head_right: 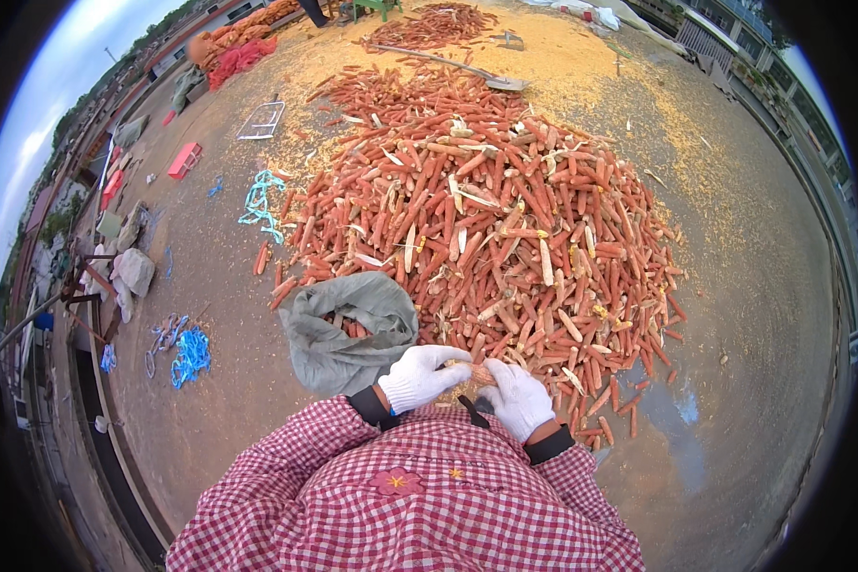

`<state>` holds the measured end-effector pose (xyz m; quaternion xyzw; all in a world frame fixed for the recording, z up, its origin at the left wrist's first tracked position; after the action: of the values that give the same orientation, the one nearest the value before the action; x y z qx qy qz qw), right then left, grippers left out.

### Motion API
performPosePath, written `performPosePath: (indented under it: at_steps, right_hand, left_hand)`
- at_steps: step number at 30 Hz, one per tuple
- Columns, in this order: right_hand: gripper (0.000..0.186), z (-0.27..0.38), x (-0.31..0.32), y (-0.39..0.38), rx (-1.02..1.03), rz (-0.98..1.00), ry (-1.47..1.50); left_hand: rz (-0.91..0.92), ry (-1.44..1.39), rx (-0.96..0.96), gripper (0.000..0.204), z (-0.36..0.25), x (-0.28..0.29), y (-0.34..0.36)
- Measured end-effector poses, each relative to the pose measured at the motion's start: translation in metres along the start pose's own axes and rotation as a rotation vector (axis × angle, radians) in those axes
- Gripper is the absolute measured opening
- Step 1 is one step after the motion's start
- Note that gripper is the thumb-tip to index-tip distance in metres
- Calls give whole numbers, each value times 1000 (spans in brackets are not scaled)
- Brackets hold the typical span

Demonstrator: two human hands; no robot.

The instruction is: The person sits on the ground and shucks corn cobs by hand, removing kernels and husks. Shucked cobs are placed into a green sack, and loose kernels accumulate on the ground.

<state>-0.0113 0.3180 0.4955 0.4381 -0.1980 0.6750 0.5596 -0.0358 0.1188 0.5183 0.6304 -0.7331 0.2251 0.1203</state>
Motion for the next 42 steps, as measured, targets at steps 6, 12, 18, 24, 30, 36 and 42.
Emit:
performPosePath:
  at_steps: [6,12,18,24,30,36,42]
  right_hand:
    - [34,7,-51,-5,-73,262,-92]
    - [32,24,-63,-1,-110,259,-132]
    - [34,55,-68,16,-129,241,-66]
    - [43,-4,-97,1,-183,371,-240]
    - [29,-113,-149,1,-338,598,-352]
    - [86,-51,-126,31,-587,748,-628]
    - [38,-88,-258,30,-98,1146,-990]
  left_hand:
    - [-313,-581,472,37,107,74,-53]
    - [-761,-535,537,51,212,170,-56]
    - [-787,541,535,71,299,315,-61]
    - [-945,403,713,45,334,343,-194]
    - [-562,330,1218,52,386,206,-404]
    - [-136,-77,1654,41,481,30,-589]
    - [-413,-145,1419,49,524,143,-536]
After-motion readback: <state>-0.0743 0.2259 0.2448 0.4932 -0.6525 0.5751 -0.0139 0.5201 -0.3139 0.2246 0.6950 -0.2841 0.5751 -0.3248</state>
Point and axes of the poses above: each hand's wrist, its own y-axis towards the middle knuckle, its own x-axis out of the back of the hand, z = x × y, the point moved 4 cm from there along y, towards the middle knuckle, and after that the axes turned 15 degrees about -z, right-handed, at the moved point
